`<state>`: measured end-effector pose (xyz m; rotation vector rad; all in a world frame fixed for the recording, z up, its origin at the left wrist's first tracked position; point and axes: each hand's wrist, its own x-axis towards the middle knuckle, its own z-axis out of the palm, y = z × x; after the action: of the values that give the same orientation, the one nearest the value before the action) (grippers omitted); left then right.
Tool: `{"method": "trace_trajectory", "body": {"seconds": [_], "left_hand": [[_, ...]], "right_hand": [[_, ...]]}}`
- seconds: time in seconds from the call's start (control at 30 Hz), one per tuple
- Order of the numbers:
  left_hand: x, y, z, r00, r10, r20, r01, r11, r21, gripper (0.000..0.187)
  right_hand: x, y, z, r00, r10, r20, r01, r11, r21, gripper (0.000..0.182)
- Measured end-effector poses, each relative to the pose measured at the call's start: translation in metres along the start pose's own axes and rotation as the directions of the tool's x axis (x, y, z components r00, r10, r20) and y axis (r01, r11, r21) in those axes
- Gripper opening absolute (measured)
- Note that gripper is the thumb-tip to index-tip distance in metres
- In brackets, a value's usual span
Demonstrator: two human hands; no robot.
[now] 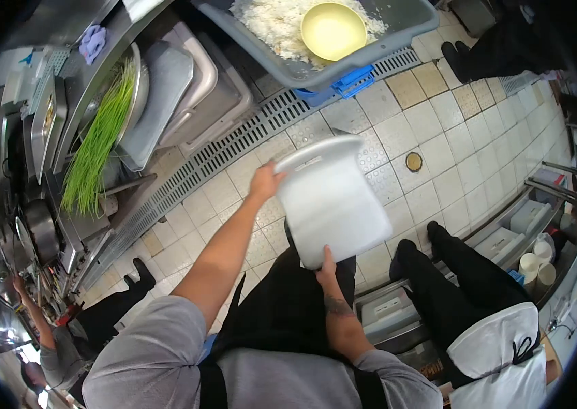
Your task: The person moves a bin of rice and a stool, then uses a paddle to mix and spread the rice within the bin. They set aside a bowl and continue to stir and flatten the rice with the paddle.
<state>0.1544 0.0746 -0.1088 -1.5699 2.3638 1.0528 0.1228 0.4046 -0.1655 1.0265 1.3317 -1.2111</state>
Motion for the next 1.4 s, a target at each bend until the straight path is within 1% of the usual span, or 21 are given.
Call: {"method": "trace_trajectory", "body": {"seconds": [0.13,0.2,0.4,0.5,0.53,0.57,0.63,0.67,0.73,0.8,0.87,0.93,1.0,1.07,1.1,1.13,1.17,1.2,1.27,1.3,1.4], "left_hand": [[-0.043,-0.088,-0.040,0.979,-0.205,-0.011,0.205,0.979,-0.013,0.039],[-0.073,-0.121,-0.048,0.947,-0.322,-0.013,0.321,0.946,-0.045,0.041],[-0.176,-0.213,-0.023,0.839,-0.544,-0.017,0.524,0.817,-0.242,0.044],[-0.202,-0.235,-0.005,0.700,-0.709,0.085,0.696,0.649,-0.308,0.043],[-0.205,-0.215,-0.016,0.580,-0.801,0.150,0.800,0.525,-0.292,0.043],[-0.206,-0.201,-0.023,0.448,-0.869,0.212,0.881,0.389,-0.269,0.043],[-0.208,-0.222,-0.012,0.468,-0.856,0.220,0.883,0.442,-0.156,0.043],[-0.205,-0.236,-0.005,0.488,-0.845,0.219,0.869,0.494,-0.028,0.042],[-0.202,-0.251,0.011,0.375,-0.923,0.087,0.927,0.374,-0.029,0.039],[-0.216,-0.253,0.021,0.508,-0.860,-0.051,0.859,0.510,-0.045,0.036],[-0.224,-0.246,0.038,0.465,-0.875,-0.133,0.879,0.474,-0.044,0.040],[-0.224,-0.221,0.043,0.336,-0.941,0.048,0.942,0.334,-0.035,0.039],[-0.232,-0.234,0.078,0.317,-0.928,0.196,0.935,0.341,0.102,0.041],[-0.226,-0.197,0.069,0.504,-0.834,0.225,0.834,0.537,0.124,0.040],[-0.221,-0.228,0.131,0.516,-0.825,0.231,0.833,0.546,0.089,0.040],[-0.217,-0.232,0.086,0.599,-0.740,0.307,0.786,0.616,-0.048,0.045],[-0.208,-0.217,0.139,0.609,-0.733,0.302,0.784,0.613,-0.093,0.045],[-0.191,-0.208,0.090,0.053,-0.958,0.283,0.926,-0.058,-0.372,0.070],[-0.164,-0.168,0.051,-0.221,-0.953,0.206,0.741,-0.302,-0.600,0.097],[-0.160,-0.148,0.028,-0.178,-0.964,0.197,0.738,-0.263,-0.622,0.099],[-0.166,-0.126,0.039,-0.137,-0.984,0.113,0.767,-0.178,-0.617,0.101]], "right_hand": [[0.020,0.008,0.020,0.974,-0.218,-0.062,0.180,0.912,-0.369,0.082],[0.025,-0.004,0.033,0.903,-0.420,-0.093,0.199,0.599,-0.775,0.089],[0.023,-0.054,0.110,0.785,-0.569,0.246,0.378,0.125,-0.917,0.078],[0.026,-0.069,0.155,0.651,-0.614,0.446,0.584,0.029,-0.811,0.069],[0.023,-0.075,0.168,0.645,-0.617,0.450,0.583,0.017,-0.812,0.069],[0.017,-0.084,0.182,0.653,-0.501,0.569,0.639,-0.038,-0.768,0.062],[-0.005,-0.098,0.202,0.672,-0.223,0.707,0.722,-0.014,-0.691,0.048],[-0.017,-0.104,0.210,0.659,-0.236,0.715,0.729,-0.034,-0.683,0.048],[-0.042,-0.122,0.219,0.615,0.051,0.787,0.771,-0.248,-0.587,0.044],[-0.079,-0.144,0.225,0.517,-0.040,0.855,0.787,-0.371,-0.494,0.037],[-0.121,-0.178,0.230,0.351,-0.127,0.928,0.814,-0.449,-0.369,0.030],[-0.177,-0.223,0.245,0.288,-0.148,0.946,0.856,-0.403,-0.324,0.024],[-0.216,-0.268,0.256,0.188,-0.177,0.966,0.851,-0.463,-0.250,0.022],[-0.242,-0.314,0.277,0.071,-0.195,0.978,0.826,-0.539,-0.167,0.021],[-0.254,-0.335,0.287,-0.017,-0.203,0.979,0.785,-0.610,-0.113,0.021],[-0.262,-0.357,0.299,-0.114,-0.194,0.974,0.733,-0.678,-0.049,0.020],[-0.266,-0.377,0.310,-0.121,-0.176,0.977,0.700,-0.713,-0.042,0.022],[-0.268,-0.394,0.320,-0.143,-0.147,0.979,0.684,-0.730,-0.010,0.022],[-0.260,-0.424,0.338,-0.077,-0.065,0.995,0.595,-0.804,-0.006,0.028],[-0.248,-0.437,0.341,0.021,-0.010,1.000,0.586,-0.810,-0.020,0.033],[-0.234,-0.454,0.348,0.036,0.164,0.986,0.540,-0.833,0.119,0.034]]}}
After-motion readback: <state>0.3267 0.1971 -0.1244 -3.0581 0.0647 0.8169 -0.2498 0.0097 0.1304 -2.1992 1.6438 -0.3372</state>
